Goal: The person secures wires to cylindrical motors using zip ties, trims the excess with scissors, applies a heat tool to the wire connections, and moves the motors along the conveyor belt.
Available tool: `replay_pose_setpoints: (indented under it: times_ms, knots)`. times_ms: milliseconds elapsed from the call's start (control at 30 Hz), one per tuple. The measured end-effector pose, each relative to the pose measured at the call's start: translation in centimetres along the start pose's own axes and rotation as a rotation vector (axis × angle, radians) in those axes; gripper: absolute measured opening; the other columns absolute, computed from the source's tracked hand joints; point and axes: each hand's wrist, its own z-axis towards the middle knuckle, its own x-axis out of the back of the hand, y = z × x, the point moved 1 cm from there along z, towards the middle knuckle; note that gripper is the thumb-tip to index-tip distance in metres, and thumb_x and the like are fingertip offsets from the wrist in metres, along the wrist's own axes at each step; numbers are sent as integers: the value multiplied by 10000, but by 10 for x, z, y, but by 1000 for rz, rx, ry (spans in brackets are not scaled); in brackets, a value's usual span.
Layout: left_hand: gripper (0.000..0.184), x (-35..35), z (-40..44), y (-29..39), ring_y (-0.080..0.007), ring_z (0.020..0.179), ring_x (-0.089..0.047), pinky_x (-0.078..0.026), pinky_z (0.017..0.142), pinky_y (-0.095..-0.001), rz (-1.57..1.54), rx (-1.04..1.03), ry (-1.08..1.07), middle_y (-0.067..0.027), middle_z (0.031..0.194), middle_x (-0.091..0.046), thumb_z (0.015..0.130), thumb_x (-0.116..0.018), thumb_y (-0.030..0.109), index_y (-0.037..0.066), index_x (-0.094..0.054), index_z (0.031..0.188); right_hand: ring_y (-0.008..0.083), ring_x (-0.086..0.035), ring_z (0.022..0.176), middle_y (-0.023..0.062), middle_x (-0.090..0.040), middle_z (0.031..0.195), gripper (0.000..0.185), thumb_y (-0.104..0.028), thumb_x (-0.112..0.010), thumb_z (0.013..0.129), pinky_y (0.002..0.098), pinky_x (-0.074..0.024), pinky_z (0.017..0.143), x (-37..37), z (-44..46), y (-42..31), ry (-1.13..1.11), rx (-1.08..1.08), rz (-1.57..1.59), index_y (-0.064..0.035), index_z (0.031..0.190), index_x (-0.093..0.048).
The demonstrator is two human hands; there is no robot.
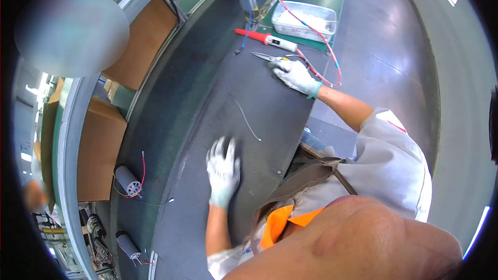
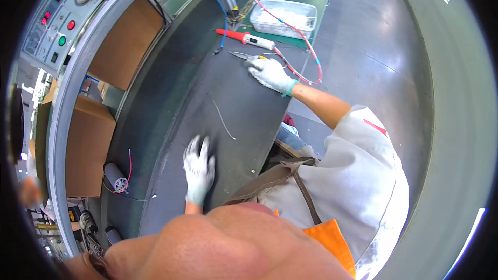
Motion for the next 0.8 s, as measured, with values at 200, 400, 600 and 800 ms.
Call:
replay_pose_setpoints:
  times_ms: [200,400,600,800]
  knots:
    - [522,-72,108,49,-397,1355,-398,-263,1127,-616,-36,-223,-79,-193,1442,-442,937,-586,286,157,-483,1432,387,-649,896,186,-667,951,321,-237,-567,934,491,-512,779,66,64,-74,-401,366,60,-62,1194,-639]
    - [506,-103,183,87,-396,1343,-425,-294,1121,-593,-32,-141,-98,-230,1415,-481,936,-594,363,128,-549,1382,345,-655,794,143,-649,823,193,-185,-638,859,447,-520,678,85,125,-249,-670,1188,-78,-54,1000,-629]
    - [501,-108,190,82,-371,1331,-443,-318,1122,-551,-65,-198,-16,-205,1420,-487,947,-593,337,101,-528,1385,336,-654,826,143,-655,864,218,-201,-631,875,445,-520,708,58,143,-325,-840,1262,7,-64,1044,-627]
    - [501,-108,202,82,-360,1316,-456,-332,1117,-534,-86,-237,39,-196,1419,-489,950,-593,305,92,-509,1396,328,-654,859,142,-661,905,243,-217,-624,891,442,-519,738,64,148,-330,-950,1146,-3,-73,1088,-625]
